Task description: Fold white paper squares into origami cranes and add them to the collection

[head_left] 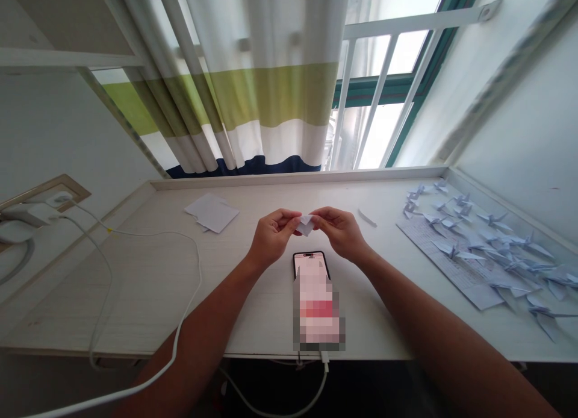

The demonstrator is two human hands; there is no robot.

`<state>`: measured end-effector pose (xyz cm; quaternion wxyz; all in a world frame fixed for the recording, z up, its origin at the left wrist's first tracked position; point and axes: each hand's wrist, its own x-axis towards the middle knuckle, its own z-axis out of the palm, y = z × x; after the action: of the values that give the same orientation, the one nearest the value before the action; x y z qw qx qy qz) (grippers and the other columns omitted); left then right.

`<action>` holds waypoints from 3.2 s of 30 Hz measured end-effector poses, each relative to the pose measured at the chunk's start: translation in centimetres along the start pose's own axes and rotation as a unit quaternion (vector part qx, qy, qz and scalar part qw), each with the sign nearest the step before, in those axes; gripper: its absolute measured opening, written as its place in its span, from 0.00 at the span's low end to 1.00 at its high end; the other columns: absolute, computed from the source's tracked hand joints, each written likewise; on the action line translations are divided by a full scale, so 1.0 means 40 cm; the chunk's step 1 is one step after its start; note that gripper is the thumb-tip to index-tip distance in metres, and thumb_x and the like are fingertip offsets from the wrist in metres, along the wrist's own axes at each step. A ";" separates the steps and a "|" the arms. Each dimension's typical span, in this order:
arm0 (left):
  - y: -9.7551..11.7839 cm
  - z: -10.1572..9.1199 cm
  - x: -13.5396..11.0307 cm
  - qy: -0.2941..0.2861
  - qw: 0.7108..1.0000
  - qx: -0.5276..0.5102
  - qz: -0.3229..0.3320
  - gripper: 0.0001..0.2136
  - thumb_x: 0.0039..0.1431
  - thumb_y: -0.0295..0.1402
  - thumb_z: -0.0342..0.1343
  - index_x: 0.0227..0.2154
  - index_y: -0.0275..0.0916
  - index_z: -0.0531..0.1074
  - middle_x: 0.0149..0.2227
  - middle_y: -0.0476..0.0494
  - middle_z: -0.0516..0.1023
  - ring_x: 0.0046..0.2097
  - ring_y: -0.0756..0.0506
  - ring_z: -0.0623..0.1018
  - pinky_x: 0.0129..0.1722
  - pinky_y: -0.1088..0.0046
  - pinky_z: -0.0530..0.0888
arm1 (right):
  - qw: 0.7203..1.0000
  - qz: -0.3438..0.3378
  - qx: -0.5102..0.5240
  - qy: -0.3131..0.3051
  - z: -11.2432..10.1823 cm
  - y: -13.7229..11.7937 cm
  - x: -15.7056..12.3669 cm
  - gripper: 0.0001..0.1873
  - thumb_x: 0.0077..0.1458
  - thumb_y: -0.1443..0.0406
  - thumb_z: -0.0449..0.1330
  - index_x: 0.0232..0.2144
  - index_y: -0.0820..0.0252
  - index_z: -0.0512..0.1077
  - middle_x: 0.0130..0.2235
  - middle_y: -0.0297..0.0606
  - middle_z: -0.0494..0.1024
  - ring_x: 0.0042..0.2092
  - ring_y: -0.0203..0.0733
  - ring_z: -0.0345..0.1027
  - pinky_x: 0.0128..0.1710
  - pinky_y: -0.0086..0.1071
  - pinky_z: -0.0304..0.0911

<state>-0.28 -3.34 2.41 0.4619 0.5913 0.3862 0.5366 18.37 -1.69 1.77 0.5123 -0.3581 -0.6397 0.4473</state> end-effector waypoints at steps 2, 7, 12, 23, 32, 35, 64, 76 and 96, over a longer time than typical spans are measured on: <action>-0.003 0.000 0.001 -0.002 1.000 -0.010 -0.002 0.16 0.56 0.42 0.66 0.40 0.34 0.79 0.34 0.40 0.85 0.35 0.43 0.83 0.38 0.64 0.82 | 1.000 0.004 0.021 0.002 -0.002 0.007 0.002 0.19 0.54 0.49 0.68 0.35 0.59 0.79 0.33 0.39 0.81 0.35 0.42 0.73 0.39 0.39 0.71; -0.011 -0.002 0.004 0.003 1.000 -0.012 -0.008 0.16 0.54 0.42 0.68 0.38 0.34 0.81 0.33 0.40 0.85 0.35 0.43 0.84 0.39 0.63 0.82 | 0.999 0.016 0.035 -0.009 -0.003 0.016 0.005 0.20 0.54 0.49 0.67 0.35 0.60 0.79 0.33 0.39 0.81 0.36 0.41 0.73 0.40 0.40 0.72; -0.010 -0.001 0.002 0.016 1.000 0.017 -0.011 0.15 0.54 0.42 0.67 0.37 0.34 0.81 0.33 0.40 0.85 0.35 0.42 0.84 0.38 0.63 0.83 | 0.998 0.045 0.033 -0.018 0.005 0.015 0.003 0.22 0.55 0.47 0.66 0.35 0.60 0.79 0.35 0.40 0.81 0.36 0.42 0.74 0.40 0.39 0.72; -0.009 0.004 0.000 0.000 1.000 0.004 -0.031 0.16 0.53 0.42 0.68 0.37 0.33 0.80 0.31 0.40 0.85 0.35 0.41 0.84 0.39 0.61 0.83 | 0.998 0.047 0.046 -0.010 0.003 0.009 -0.001 0.19 0.53 0.51 0.69 0.32 0.61 0.78 0.32 0.39 0.80 0.34 0.42 0.73 0.37 0.38 0.69; -0.006 -0.008 0.011 -0.039 0.994 -0.030 -0.099 0.18 0.54 0.46 0.67 0.33 0.33 0.81 0.33 0.38 0.84 0.35 0.42 0.84 0.39 0.62 0.82 | 1.000 0.017 -0.005 -0.002 -0.003 0.015 0.003 0.18 0.55 0.51 0.66 0.32 0.61 0.78 0.31 0.39 0.79 0.34 0.41 0.70 0.37 0.37 0.66; -0.005 -0.013 0.010 -0.056 0.993 -0.032 -0.102 0.16 0.54 0.44 0.67 0.33 0.33 0.81 0.33 0.39 0.84 0.36 0.42 0.84 0.38 0.64 0.82 | 1.000 0.020 0.000 -0.006 -0.002 0.010 0.002 0.18 0.56 0.52 0.66 0.31 0.61 0.77 0.31 0.37 0.78 0.34 0.40 0.68 0.36 0.36 0.65; -0.020 0.000 0.008 -0.058 0.990 -0.043 -0.117 0.17 0.54 0.38 0.68 0.42 0.32 0.76 0.38 0.35 0.84 0.38 0.40 0.85 0.38 0.64 0.81 | 0.989 -0.001 -0.142 0.032 0.005 0.017 -0.006 0.13 0.63 0.56 0.60 0.33 0.59 0.75 0.33 0.40 0.82 0.36 0.44 0.76 0.40 0.40 0.72; -0.022 -0.011 0.018 0.034 0.987 -0.064 -0.142 0.20 0.51 0.36 0.69 0.45 0.31 0.78 0.30 0.41 0.83 0.32 0.44 0.83 0.39 0.62 0.83 | 0.842 -0.333 -0.413 -0.099 -0.005 -0.016 -0.010 0.08 0.66 0.66 0.59 0.46 0.55 0.75 0.47 0.41 0.82 0.49 0.47 0.73 0.49 0.45 0.68; -0.027 -0.026 0.017 -0.110 0.979 -0.111 -0.131 0.25 0.60 0.41 0.64 0.56 0.35 0.70 0.42 0.36 0.83 0.48 0.38 0.83 0.49 0.56 0.79 | 0.890 -0.243 -0.377 -0.078 -0.018 -0.013 -0.009 0.10 0.68 0.63 0.56 0.40 0.57 0.77 0.40 0.44 0.82 0.41 0.46 0.76 0.40 0.41 0.70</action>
<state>-1.19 -2.26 1.56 0.6305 0.5365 0.3447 0.4425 19.13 -2.05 2.22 0.3795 -0.3217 -0.8653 0.0605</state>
